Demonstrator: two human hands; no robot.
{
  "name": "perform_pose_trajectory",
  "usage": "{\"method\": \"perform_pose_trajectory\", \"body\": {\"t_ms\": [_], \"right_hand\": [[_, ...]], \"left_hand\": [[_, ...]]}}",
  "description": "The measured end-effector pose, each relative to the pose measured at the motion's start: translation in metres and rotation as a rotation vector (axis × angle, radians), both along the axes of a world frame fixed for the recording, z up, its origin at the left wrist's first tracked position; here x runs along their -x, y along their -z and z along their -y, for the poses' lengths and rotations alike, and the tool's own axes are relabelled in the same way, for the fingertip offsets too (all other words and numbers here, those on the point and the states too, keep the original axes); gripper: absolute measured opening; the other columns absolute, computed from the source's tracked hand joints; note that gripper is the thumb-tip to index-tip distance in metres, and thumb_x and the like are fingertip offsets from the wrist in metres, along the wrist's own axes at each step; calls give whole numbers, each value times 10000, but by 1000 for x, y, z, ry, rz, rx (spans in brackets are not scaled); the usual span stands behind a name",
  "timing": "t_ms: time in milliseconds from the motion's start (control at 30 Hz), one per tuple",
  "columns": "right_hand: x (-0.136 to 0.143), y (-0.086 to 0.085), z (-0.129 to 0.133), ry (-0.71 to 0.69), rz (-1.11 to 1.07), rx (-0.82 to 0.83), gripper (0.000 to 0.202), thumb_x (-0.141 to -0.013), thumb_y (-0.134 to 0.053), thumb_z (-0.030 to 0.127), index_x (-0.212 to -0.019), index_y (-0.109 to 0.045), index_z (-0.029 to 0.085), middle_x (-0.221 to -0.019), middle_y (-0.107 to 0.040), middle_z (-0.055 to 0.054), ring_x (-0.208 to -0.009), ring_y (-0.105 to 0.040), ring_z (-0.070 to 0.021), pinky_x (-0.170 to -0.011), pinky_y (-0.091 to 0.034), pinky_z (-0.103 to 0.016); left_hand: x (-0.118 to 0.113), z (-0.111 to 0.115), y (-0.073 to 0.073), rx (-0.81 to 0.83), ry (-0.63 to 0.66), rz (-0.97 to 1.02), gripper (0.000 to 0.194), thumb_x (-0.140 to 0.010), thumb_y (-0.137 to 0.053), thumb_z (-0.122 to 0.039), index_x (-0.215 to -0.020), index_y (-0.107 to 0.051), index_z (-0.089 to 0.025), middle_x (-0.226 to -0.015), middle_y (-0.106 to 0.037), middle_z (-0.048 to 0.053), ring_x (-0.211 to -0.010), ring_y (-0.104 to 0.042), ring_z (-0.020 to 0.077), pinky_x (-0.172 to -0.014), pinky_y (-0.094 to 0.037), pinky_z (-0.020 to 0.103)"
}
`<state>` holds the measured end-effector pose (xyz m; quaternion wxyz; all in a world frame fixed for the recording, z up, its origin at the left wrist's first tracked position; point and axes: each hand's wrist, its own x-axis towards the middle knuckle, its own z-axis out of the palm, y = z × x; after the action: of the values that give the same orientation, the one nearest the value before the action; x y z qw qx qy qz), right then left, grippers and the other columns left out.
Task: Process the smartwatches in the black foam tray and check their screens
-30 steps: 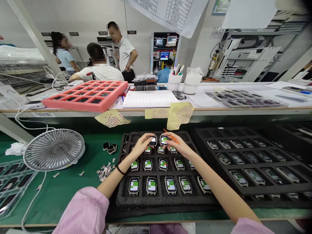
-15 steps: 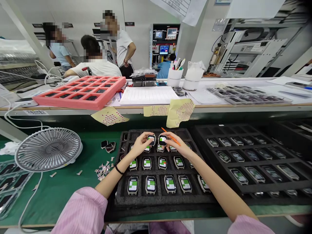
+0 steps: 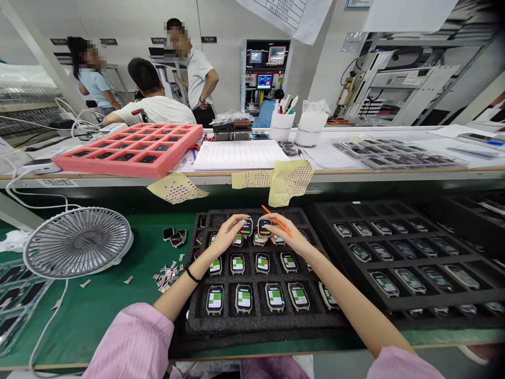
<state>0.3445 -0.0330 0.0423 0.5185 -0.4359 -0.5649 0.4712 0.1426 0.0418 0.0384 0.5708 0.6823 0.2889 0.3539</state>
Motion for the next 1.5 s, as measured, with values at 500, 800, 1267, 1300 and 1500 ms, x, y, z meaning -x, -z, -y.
{"method": "perform_pose_trajectory", "body": {"t_ms": [500,800,1267,1300,1500], "right_hand": [[11,-28,17,-22,-54,-25,232,-879,-571,333,-1085,-576,228,-854,-625,-23,-646,-659,-163,-496,-471,-249],[23,-37,33,-64,-11,-37,302,-869,-588,299,-1157,-526,231,-955,-648,-41,-723,-669,-174,-547,-495,-264],[30,-42,43,-39,-1,-37,374,-822,-657,286,-1165,-518,232,-989,-620,-44,-776,-684,-181,-524,-500,-242],[30,-42,43,-33,-1,-37,358,-827,-650,291,-1157,-524,232,-981,-624,-42,-761,-683,-177,-521,-498,-244],[32,-43,46,43,8,-22,278,-831,-641,311,-1084,-564,225,-873,-629,-14,-633,-663,-139,-472,-446,-221]], "left_hand": [[20,22,-49,9,51,1,404,-844,-569,-413,-1178,-554,-187,-1036,-607,76,-663,-577,107,-404,-363,153],[26,34,-58,-52,103,54,426,-805,-644,-352,-1182,-522,-195,-1084,-596,75,-773,-579,128,-516,-433,170],[27,40,-65,-40,111,73,407,-847,-573,-433,-1166,-541,-182,-991,-581,69,-674,-532,100,-400,-341,151],[27,41,-65,-43,107,72,407,-840,-581,-433,-1158,-545,-182,-988,-586,68,-672,-531,100,-400,-339,151],[25,40,-63,-59,108,51,377,-842,-578,-420,-1132,-563,-179,-991,-614,63,-601,-525,78,-396,-329,156]]}}
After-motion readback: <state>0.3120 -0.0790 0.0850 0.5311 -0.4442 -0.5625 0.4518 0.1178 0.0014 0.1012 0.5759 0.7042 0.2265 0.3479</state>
